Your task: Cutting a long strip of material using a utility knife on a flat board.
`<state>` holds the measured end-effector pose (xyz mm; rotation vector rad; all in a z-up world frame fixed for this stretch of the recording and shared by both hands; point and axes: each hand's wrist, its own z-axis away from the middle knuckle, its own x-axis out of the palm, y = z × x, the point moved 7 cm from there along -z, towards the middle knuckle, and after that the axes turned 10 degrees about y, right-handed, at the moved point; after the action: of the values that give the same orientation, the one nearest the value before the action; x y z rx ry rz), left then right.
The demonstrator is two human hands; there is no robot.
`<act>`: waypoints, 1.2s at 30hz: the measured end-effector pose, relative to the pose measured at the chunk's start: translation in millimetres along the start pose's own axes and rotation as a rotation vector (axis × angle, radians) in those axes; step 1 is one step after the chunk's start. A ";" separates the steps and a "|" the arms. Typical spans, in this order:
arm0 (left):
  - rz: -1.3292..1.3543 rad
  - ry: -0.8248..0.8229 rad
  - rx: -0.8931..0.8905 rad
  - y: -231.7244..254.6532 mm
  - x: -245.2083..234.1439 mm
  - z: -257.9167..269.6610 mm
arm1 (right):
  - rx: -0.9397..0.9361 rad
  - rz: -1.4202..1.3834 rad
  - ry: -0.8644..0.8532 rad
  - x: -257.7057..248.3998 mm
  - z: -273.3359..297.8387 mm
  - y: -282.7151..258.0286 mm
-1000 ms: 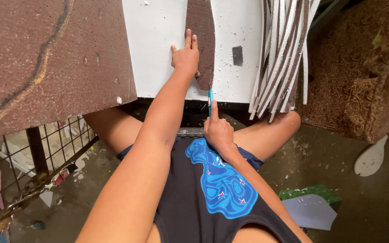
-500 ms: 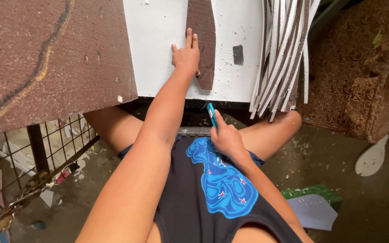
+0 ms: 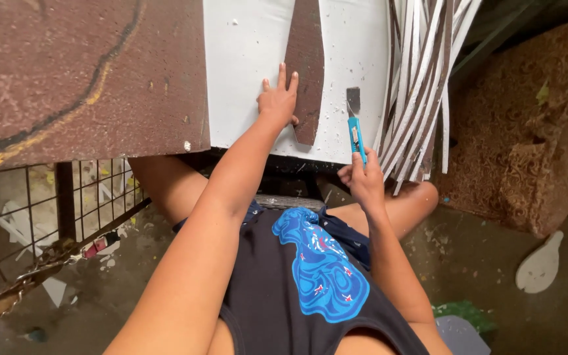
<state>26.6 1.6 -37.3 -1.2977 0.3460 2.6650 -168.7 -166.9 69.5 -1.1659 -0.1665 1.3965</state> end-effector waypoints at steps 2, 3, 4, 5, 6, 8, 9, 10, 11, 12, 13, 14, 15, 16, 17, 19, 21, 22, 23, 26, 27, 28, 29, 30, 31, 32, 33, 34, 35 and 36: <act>0.040 0.102 0.029 -1.1 10.0 -4.2 | -0.026 -0.134 -0.031 20.6 -30.9 31.2; 0.074 0.195 0.061 -2.4 8.7 -7.7 | -0.042 -0.268 -0.066 33.6 -48.3 42.3; 0.072 0.215 0.055 -4.5 8.1 -2.0 | -0.061 -0.275 -0.069 37.5 -51.3 37.3; 0.113 0.202 0.088 -6.0 6.9 1.6 | -0.079 -0.289 -0.074 44.1 -56.0 30.0; 0.153 0.189 0.123 -7.2 5.7 4.9 | -0.096 -0.303 -0.078 50.6 -61.0 22.4; 0.145 0.201 0.124 -10.9 8.7 9.8 | -0.118 -0.325 -0.074 57.0 -68.0 5.3; 0.149 0.187 0.133 -8.9 15.5 13.5 | -0.114 -0.333 -0.064 57.0 -69.7 1.2; 0.145 0.200 0.131 -9.8 5.9 21.0 | -0.126 -0.339 -0.065 59.1 -78.7 -4.6; 0.141 0.220 0.134 -9.0 -1.5 29.9 | -0.127 -0.329 -0.057 59.6 -86.4 -7.3; 0.136 0.240 0.138 -8.5 -8.3 38.4 | -0.127 -0.320 -0.048 60.7 -94.5 -9.9; 0.138 0.247 0.137 -8.6 -8.6 36.8 | -0.134 -0.319 -0.048 61.3 -104.7 -13.7; 0.134 0.280 0.132 -9.5 -10.6 35.0 | -0.134 -0.302 -0.018 60.4 -115.6 -16.7; 0.130 0.313 0.125 -11.2 -12.3 33.7 | -0.134 -0.284 0.010 60.4 -126.2 -20.0; 0.133 0.319 0.121 -11.6 -14.5 29.0 | -0.141 -0.282 0.007 63.4 -137.5 -24.6; 0.124 0.272 0.103 -13.0 -11.9 24.7 | -0.141 -0.321 0.044 64.0 -148.2 -27.8; 0.117 0.226 0.082 -15.1 -3.4 10.9 | -0.144 -0.358 0.078 66.8 -165.0 -40.8; 0.136 0.143 0.062 -15.7 14.4 -8.9 | -0.203 -0.345 0.066 70.4 -177.1 -64.0; 0.139 0.145 0.060 -14.4 14.8 -12.6 | -0.205 -0.343 0.064 73.3 -185.1 -70.6; 0.159 0.121 0.043 -15.2 17.8 -15.6 | -0.234 -0.331 0.060 77.7 -192.0 -78.4; 0.191 0.078 0.025 -16.5 21.5 -17.8 | -0.270 -0.310 0.050 93.2 -214.0 -96.4; 0.199 0.061 0.029 -16.8 21.6 -17.8 | -0.278 -0.304 0.047 99.0 -221.7 -102.3; 0.200 0.061 0.024 -17.2 20.7 -17.7 | -0.278 -0.304 0.043 101.9 -223.3 -111.0; 0.217 0.046 0.026 -16.7 20.7 -17.5 | -0.299 -0.270 0.030 105.1 -224.4 -120.5; 0.235 0.031 0.027 -16.3 20.8 -17.2 | -0.320 -0.235 0.017 108.6 -225.3 -129.8; 0.237 0.030 0.024 -16.5 19.5 -16.7 | -0.320 -0.234 0.014 113.6 -234.3 -130.2; 0.244 0.022 0.023 -16.7 18.6 -15.8 | -0.339 -0.202 0.019 118.4 -242.7 -131.4; 0.251 0.015 0.023 -16.9 17.2 -14.7 | -0.357 -0.171 0.025 123.1 -250.7 -133.0; 0.252 0.014 0.022 -17.1 18.8 -15.1 | -0.357 -0.170 0.023 124.8 -254.4 -133.9; 0.249 0.004 0.021 -16.9 20.3 -16.0 | -0.376 -0.132 0.037 125.7 -258.5 -136.5; 0.246 -0.007 0.021 -16.8 21.9 -16.8 | -0.396 -0.094 0.050 126.6 -262.3 -139.1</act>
<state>29.9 14.1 -66.9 -1.3170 0.5651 2.8550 140.1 -169.4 -24.5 -1.4962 -0.4721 1.2830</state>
